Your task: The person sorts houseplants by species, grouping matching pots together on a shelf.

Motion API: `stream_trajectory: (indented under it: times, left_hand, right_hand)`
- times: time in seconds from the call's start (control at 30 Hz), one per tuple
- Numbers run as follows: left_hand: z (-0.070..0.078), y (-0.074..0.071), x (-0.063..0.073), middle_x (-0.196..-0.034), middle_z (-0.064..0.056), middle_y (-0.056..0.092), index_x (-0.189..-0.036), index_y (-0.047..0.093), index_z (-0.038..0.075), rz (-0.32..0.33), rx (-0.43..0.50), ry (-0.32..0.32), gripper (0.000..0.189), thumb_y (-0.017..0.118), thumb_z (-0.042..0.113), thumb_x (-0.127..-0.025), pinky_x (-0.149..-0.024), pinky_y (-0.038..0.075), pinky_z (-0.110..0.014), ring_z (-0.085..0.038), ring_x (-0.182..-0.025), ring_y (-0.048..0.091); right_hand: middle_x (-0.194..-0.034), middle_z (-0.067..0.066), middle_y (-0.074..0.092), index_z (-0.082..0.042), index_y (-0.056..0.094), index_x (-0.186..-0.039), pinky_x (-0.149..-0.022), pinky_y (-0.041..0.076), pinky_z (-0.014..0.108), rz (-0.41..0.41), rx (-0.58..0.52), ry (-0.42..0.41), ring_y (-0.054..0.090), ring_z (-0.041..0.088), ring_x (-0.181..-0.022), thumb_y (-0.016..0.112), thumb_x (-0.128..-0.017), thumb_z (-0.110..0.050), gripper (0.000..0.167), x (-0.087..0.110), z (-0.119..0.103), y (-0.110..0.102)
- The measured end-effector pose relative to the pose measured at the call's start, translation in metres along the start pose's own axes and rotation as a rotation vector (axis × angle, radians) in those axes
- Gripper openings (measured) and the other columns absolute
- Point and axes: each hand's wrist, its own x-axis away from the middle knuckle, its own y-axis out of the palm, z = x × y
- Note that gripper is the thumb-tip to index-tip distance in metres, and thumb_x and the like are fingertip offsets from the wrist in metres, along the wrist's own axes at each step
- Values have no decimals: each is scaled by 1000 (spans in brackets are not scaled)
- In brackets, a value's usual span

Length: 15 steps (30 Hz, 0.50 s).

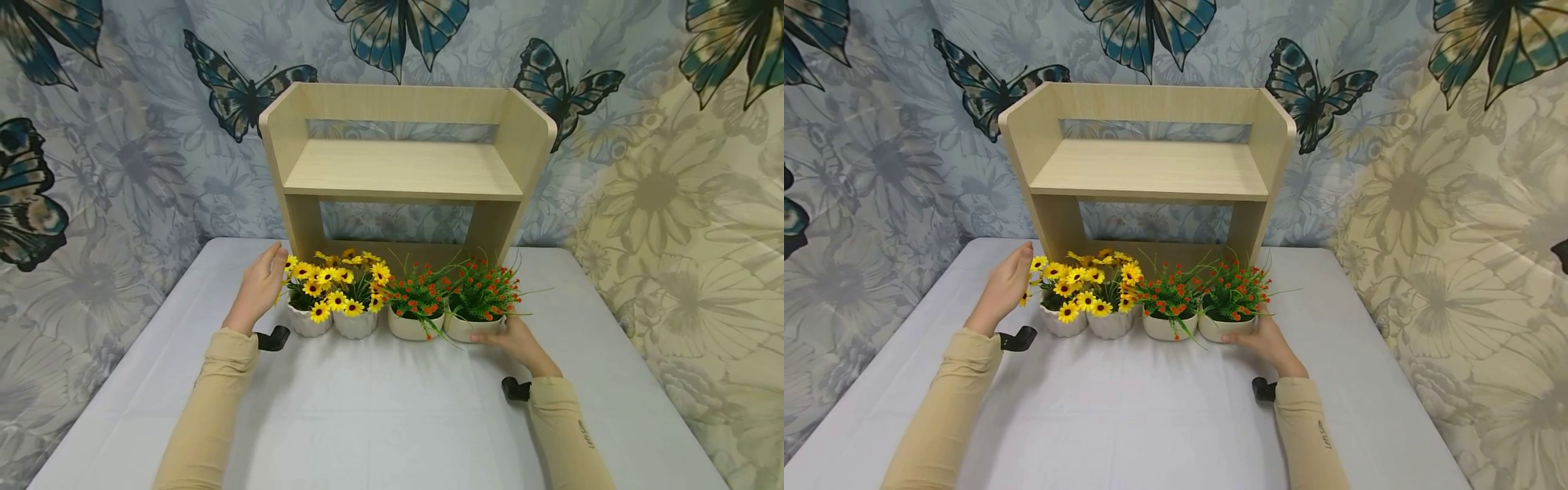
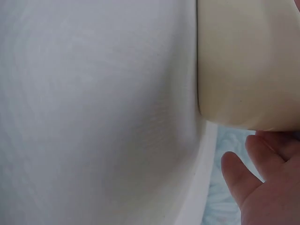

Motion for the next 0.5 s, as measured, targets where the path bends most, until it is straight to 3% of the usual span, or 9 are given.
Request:
stream_trajectory:
  times: [0.17,0.5]
  left_hand:
    - [10,1,-9,-149,-20,19,-148,16,4,-10,-4,17,76,20,59,-96,-103,16,-57,-40,-134,17]
    - [28,1,-24,-148,-23,18,-147,13,1,50,38,16,88,14,68,-90,-104,15,-56,-41,-134,17]
  right_hand:
    - [-141,38,15,10,-1,-143,-101,21,56,5,-5,-20,16,50,-130,80,-72,-37,118,-1,3,2]
    - [-141,36,22,7,13,-144,-100,23,57,19,-12,-68,20,49,-129,83,-70,-34,110,-1,7,4]
